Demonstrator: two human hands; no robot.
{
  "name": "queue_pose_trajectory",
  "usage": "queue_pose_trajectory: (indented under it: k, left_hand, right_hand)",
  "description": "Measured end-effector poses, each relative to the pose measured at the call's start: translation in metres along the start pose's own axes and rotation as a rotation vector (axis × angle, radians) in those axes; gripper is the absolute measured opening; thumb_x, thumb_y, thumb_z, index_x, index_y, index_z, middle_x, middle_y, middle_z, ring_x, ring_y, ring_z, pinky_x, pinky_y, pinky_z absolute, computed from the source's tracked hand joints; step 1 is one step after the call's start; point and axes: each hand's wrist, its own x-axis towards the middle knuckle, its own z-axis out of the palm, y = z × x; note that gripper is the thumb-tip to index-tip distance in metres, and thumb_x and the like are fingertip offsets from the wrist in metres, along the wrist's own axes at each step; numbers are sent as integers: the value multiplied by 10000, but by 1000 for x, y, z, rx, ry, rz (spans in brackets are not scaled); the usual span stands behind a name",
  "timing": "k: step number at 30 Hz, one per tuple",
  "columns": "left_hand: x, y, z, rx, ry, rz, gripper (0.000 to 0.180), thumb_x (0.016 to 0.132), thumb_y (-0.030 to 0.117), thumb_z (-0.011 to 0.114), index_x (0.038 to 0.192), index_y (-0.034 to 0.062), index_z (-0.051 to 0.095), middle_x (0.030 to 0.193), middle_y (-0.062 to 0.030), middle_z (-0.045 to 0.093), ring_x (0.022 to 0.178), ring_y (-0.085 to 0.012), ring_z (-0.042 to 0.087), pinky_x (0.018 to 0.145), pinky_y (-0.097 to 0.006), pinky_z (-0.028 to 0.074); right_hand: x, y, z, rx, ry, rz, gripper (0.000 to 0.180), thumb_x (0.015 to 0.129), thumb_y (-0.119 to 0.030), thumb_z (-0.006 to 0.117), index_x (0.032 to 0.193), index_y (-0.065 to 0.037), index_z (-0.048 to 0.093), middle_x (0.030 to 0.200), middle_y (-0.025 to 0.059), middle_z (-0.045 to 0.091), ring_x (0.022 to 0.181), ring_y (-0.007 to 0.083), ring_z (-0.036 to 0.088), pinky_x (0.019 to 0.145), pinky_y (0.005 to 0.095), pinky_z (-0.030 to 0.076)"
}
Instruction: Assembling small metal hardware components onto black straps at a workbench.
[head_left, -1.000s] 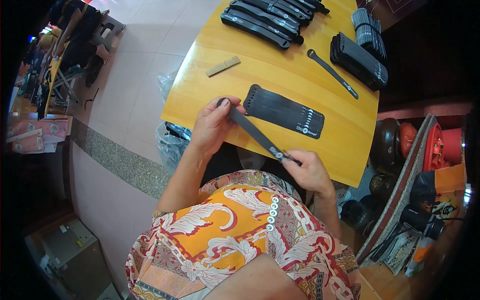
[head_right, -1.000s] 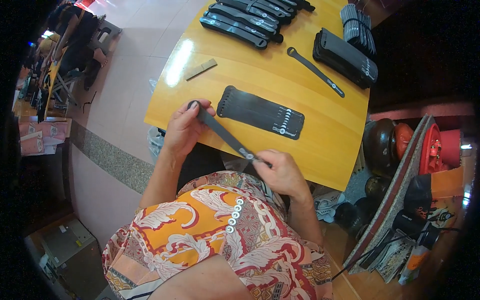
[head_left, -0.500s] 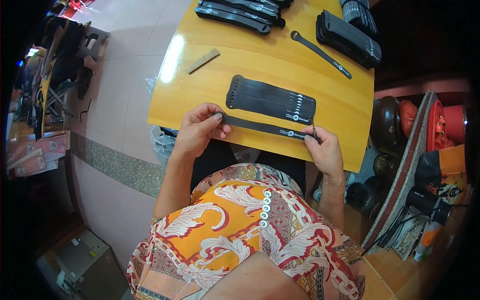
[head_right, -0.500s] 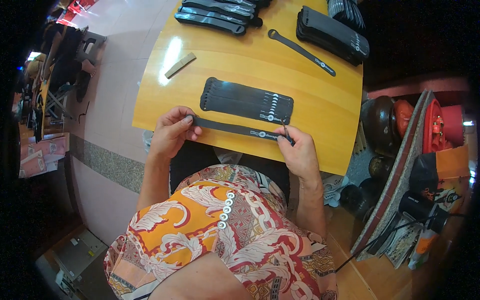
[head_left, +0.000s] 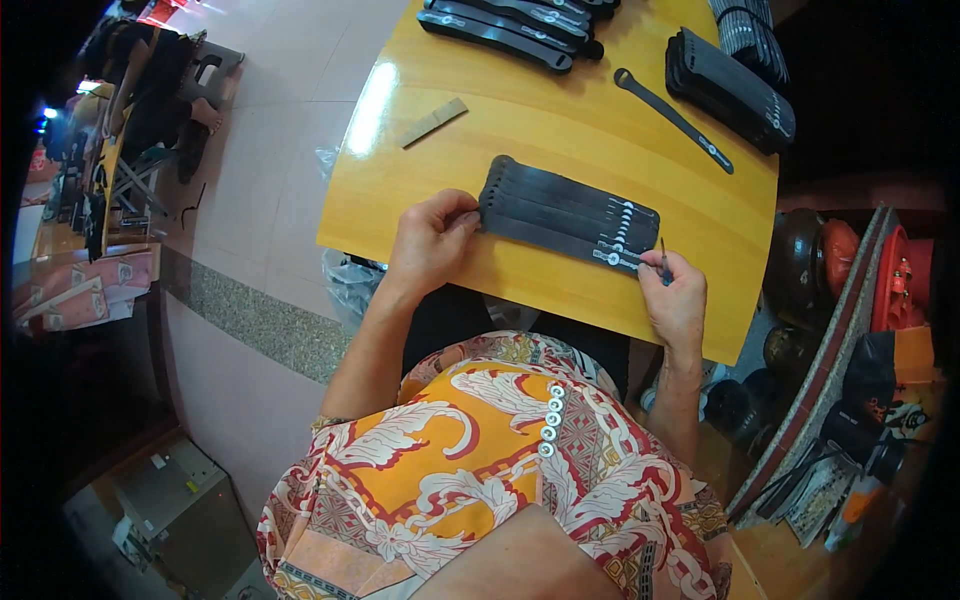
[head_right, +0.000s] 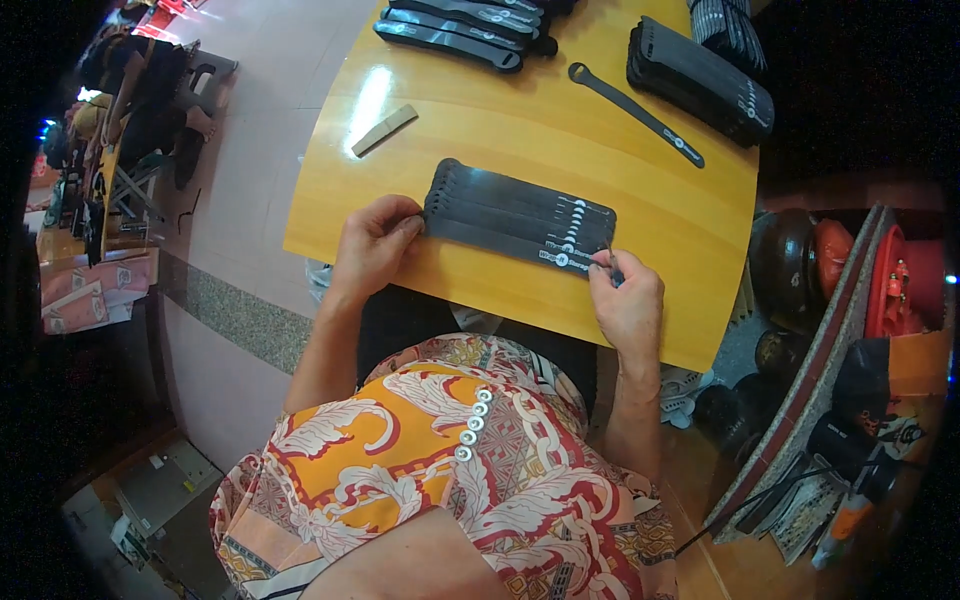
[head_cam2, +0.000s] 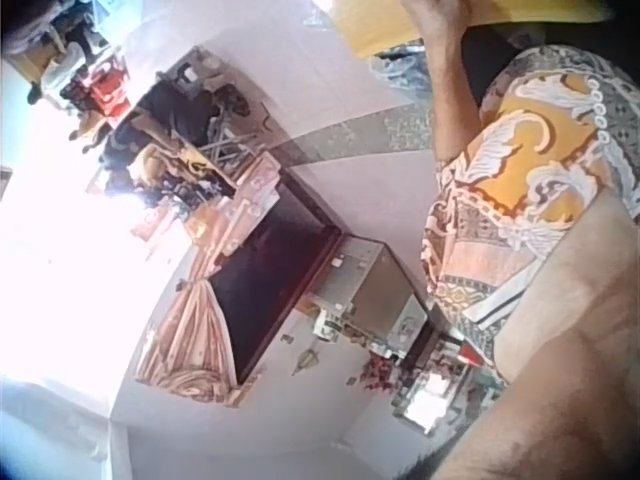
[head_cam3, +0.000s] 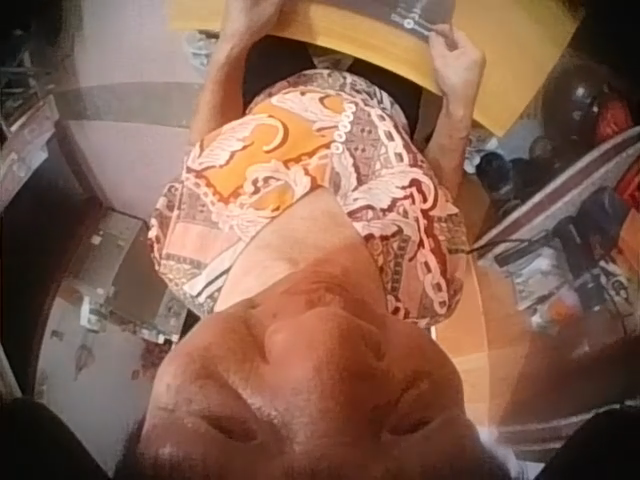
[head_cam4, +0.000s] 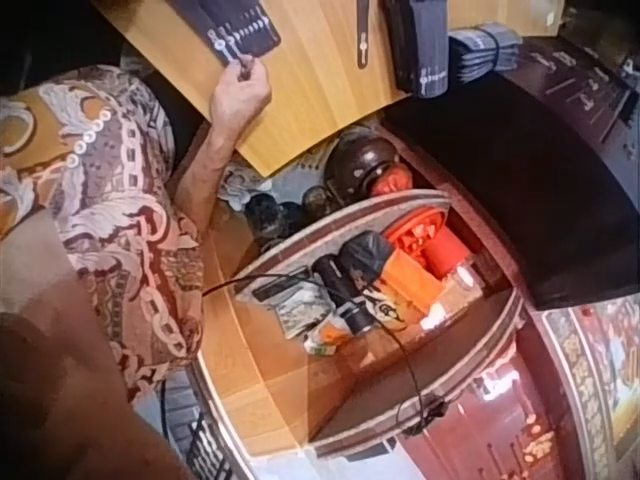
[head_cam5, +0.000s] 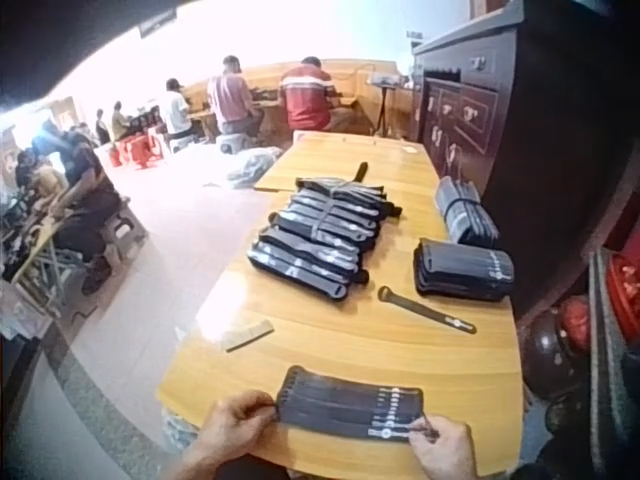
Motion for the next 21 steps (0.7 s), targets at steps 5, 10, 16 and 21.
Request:
queue_pose_trajectory:
  k: [5, 10, 16, 21]
  left_hand:
    - [4, 4, 1, 221, 27, 44, 72, 803, 33, 610, 851, -21, 608, 688, -32, 598, 590, -77, 534, 537, -228, 438]
    - [6, 11, 5, 286, 70, 20, 89, 776, 45, 625, 832, -24, 619, 650, -49, 603, 602, -85, 547, 562, -242, 453]
    - [5, 9, 7, 334, 82, 14, 98, 770, 65, 631, 832, -11, 628, 633, -59, 607, 597, -86, 552, 568, -249, 459]
    - [7, 8, 9, 349, 76, 38, 101, 768, 72, 636, 829, -9, 629, 631, -58, 606, 595, -85, 549, 565, -248, 456]
  right_hand:
    - [2, -6, 0, 2, 17, 97, 132, 761, -57, 613, 852, 38, 631, 640, 54, 596, 590, 88, 532, 553, 243, 435]
    - [3, 2, 4, 27, 41, 127, 129, 752, -45, 607, 845, 40, 632, 633, 46, 594, 575, 74, 527, 538, 231, 433]
    - [3, 4, 5, 39, 64, 140, 130, 745, -48, 601, 834, 43, 631, 619, 44, 592, 559, 69, 528, 530, 224, 434]
    - [2, 3, 7, 10, 112, 104, 120, 739, -53, 595, 813, 35, 630, 610, 63, 597, 546, 89, 546, 532, 237, 445]
